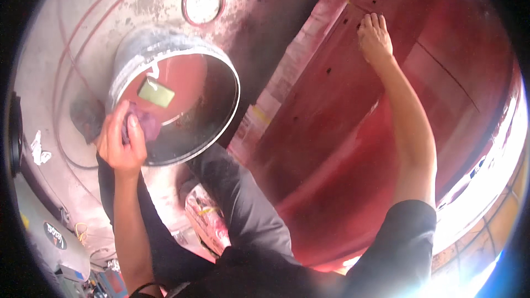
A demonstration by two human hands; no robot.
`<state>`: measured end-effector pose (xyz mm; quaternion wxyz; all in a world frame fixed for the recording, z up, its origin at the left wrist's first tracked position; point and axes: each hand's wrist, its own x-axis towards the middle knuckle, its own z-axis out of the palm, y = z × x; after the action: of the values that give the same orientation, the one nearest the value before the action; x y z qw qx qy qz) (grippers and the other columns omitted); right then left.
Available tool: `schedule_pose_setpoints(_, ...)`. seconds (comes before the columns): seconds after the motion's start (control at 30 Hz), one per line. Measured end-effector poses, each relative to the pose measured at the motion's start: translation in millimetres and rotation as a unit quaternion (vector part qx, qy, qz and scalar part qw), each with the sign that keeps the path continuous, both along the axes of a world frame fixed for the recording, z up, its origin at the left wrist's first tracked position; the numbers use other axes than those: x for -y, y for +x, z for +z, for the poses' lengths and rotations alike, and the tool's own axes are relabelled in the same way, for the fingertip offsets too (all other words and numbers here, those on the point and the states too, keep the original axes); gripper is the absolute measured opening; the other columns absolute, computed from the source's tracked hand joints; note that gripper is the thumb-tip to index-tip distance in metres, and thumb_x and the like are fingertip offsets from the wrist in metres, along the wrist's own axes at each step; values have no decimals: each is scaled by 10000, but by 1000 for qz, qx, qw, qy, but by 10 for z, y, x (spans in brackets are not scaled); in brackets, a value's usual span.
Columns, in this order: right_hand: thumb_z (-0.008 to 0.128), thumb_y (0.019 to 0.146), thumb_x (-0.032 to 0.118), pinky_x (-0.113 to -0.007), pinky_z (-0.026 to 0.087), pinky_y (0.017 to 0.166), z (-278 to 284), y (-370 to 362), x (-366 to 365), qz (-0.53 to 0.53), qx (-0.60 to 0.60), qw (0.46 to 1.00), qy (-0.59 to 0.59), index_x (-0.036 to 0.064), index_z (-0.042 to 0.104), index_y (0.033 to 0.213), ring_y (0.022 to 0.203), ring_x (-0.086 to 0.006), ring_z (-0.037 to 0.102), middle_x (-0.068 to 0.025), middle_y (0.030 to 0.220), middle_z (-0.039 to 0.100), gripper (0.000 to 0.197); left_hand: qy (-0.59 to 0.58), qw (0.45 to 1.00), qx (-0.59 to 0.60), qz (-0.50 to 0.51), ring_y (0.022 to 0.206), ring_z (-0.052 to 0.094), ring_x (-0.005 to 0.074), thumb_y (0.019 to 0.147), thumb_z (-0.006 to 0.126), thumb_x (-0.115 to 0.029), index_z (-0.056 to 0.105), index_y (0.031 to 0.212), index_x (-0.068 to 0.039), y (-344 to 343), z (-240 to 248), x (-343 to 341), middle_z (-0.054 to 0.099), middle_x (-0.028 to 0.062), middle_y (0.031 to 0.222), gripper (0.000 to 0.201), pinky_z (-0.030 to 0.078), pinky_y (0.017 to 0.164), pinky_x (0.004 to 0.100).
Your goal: The person sands a red car door with a sanding block, repeatedly dipping it into a bucket of water and wiping the surface with a cloth. The person works on the door's flat panels and edges, occasionally wiping away residue.
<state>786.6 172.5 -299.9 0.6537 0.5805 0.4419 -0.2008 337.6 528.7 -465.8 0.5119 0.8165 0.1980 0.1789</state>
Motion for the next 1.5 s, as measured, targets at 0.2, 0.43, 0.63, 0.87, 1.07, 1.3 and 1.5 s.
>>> schedule_pose_setpoints(0.2, 611, 893, 299, -575, 188, 1298, 303, -2670, 513, -147, -245, 958, -38, 45, 652, 1409, 1520, -385, 383, -177, 1552, 517, 577, -29, 999, 13, 40, 820, 754, 352, 907, 689, 22, 723, 1135, 84, -29, -17, 45, 760, 214, 998, 239, 601, 725, 409)
schedule_pose_setpoints(0.43, 607, 921, 225, -524, 254, 1266, 211, -1440, 88, -138, -178, 969, 101, 13, 706, 1292, 1415, -315, 496, -148, 1405, 626, 439, -25, 998, 47, 16, 839, 751, 354, 912, 709, 9, 711, 1167, 60, -72, -52, -31, 756, 205, 1008, 260, 601, 739, 421)
schedule_pose_setpoints(0.63, 630, 902, 355, -562, 206, 1274, 313, -3535, 403, -145, -238, 959, -44, -35, 679, 1334, 1444, -361, 473, -193, 1478, 588, 584, -85, 996, 33, 0, 859, 742, 341, 901, 705, 42, 711, 1123, 46, -101, 98, -35, 745, 186, 961, 222, 596, 769, 415)
schedule_pose_setpoints(0.87, 560, 978, 258, -585, 200, 1275, 278, -2480, 76, -127, -177, 974, -61, 74, 702, 1337, 1427, -343, 485, -151, 1439, 620, 428, -49, 993, 14, -111, 1003, 717, 347, 894, 763, -23, 733, 1134, 20, -561, 65, -15, 734, 184, 1094, 245, 578, 874, 449)
schedule_pose_setpoints(1.07, 535, 968, 253, -566, 205, 1288, 250, -3809, 620, -107, -187, 975, -46, -79, 528, 1489, 1492, -417, 412, -267, 1565, 491, 618, 27, 991, 52, -124, 922, 701, 318, 833, 801, -21, 744, 1116, -7, -696, -84, 97, 736, 138, 1101, 289, 584, 831, 424)
schedule_pose_setpoints(1.3, 645, 878, 309, -564, 177, 1292, 110, -4408, 928, -260, -412, 870, -80, 45, 665, 1365, 1513, -299, 385, -116, 1512, 529, 555, 159, 980, 67, -96, 915, 701, 271, 827, 781, -73, 760, 1095, -66, -679, -235, 212, 739, 70, 1062, 269, 596, 799, 384)
schedule_pose_setpoints(1.5, 615, 935, 279, -495, 196, 1295, -412, -3373, 893, -138, -180, 974, -1, 13, 523, 1519, 1558, -318, 340, -147, 1638, 445, 647, 185, 977, 80, -74, 886, 704, 242, 805, 770, -27, 768, 1080, -68, -658, -314, 254, 759, 55, 1054, 278, 585, 764, 353)
